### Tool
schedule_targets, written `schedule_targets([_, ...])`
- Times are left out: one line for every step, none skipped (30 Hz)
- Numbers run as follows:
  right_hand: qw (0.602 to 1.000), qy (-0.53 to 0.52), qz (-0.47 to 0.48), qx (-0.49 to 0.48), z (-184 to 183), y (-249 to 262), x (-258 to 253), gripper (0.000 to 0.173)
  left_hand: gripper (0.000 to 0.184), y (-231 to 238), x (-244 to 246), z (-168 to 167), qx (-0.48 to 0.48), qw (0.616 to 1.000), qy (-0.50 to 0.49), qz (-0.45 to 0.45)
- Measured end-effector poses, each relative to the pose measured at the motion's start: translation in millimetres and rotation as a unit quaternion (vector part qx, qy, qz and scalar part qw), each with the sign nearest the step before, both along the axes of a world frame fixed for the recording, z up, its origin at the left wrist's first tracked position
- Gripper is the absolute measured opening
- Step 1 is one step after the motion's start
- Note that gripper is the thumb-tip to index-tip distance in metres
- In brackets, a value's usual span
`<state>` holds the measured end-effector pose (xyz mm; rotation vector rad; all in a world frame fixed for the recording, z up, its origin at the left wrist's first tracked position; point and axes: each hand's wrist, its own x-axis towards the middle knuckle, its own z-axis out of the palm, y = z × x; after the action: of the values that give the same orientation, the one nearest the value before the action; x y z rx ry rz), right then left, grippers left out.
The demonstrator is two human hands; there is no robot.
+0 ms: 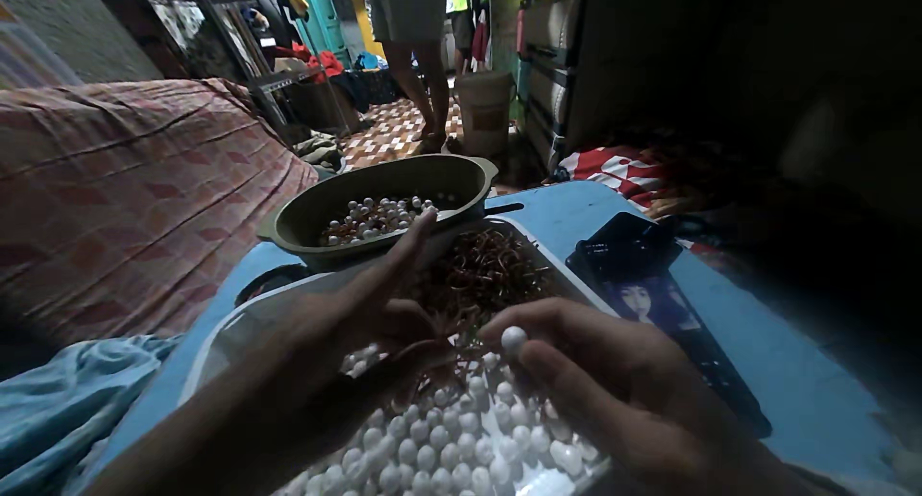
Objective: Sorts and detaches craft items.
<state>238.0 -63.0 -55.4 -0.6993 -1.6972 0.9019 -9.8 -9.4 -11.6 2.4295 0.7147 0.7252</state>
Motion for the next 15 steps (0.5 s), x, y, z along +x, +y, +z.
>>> schedule_targets([1.000, 0.003, -0.008, 0.006, -1, 1, 0, 0.025, 0.065, -1, 1, 1, 0.010, 1.000, 0.003, -0.004])
schedule_targets([1.000, 0.005, -0.014, 0.009, -1, 2, 1, 0.023, 0.058, -2, 1, 0, 0.023, 1.000, 0.003, -0.009])
schedule_targets([1.000, 0.006, -0.017, 0.008, -1, 2, 2, 0.022, 0.048, -4, 1, 0, 0.033, 0.999, -0.002, -0.009])
schedule_targets([1.000, 0.007, -0.017, 0.008, -2, 2, 2, 0.021, 0.041, -5, 1, -2, 0.046, 0.999, -0.004, -0.001])
schedule_targets([1.000, 0.008, -0.014, 0.011, -2, 2, 3, 0.021, 0.037, -7, 1, -3, 0.055, 0.998, -0.005, 0.006])
schedule_targets([1.000, 0.010, -0.009, 0.014, -2, 2, 4, 0.021, 0.036, -8, 1, -4, 0.058, 0.998, -0.010, 0.011])
schedule_targets([1.000, 0.012, -0.007, 0.016, -1, 3, 5, 0.021, 0.035, -8, 1, -4, 0.061, 0.998, -0.018, 0.011])
schedule_targets([1.000, 0.010, -0.008, 0.016, 0, 3, 6, 0.020, 0.034, -8, 2, -3, 0.067, 0.997, -0.023, 0.009])
schedule_targets([1.000, 0.006, -0.011, 0.017, 1, 2, 7, 0.020, 0.031, -7, 3, -3, 0.086, 0.996, -0.027, 0.009])
schedule_targets([1.000, 0.005, -0.013, 0.016, 2, 2, 8, 0.020, 0.028, -7, 4, -3, 0.107, 0.994, -0.030, 0.007])
schedule_targets([1.000, 0.005, -0.010, 0.016, 2, 1, 8, 0.020, 0.025, -8, 5, -2, 0.124, 0.992, -0.032, 0.007])
schedule_targets([1.000, 0.006, -0.007, 0.018, 1, 1, 8, 0.020, 0.023, -9, 5, -1, 0.134, 0.990, -0.031, 0.007])
schedule_targets([1.000, 0.008, -0.006, 0.023, 1, 1, 8, 0.021, 0.023, -10, 6, 1, 0.145, 0.989, -0.027, 0.009])
schedule_targets([1.000, 0.009, -0.006, 0.026, 0, 1, 7, 0.021, 0.023, -11, 5, 1, 0.154, 0.988, -0.024, 0.010])
schedule_targets([1.000, 0.008, -0.007, 0.029, 0, 1, 6, 0.022, 0.023, -12, 5, 1, 0.159, 0.987, -0.023, 0.007])
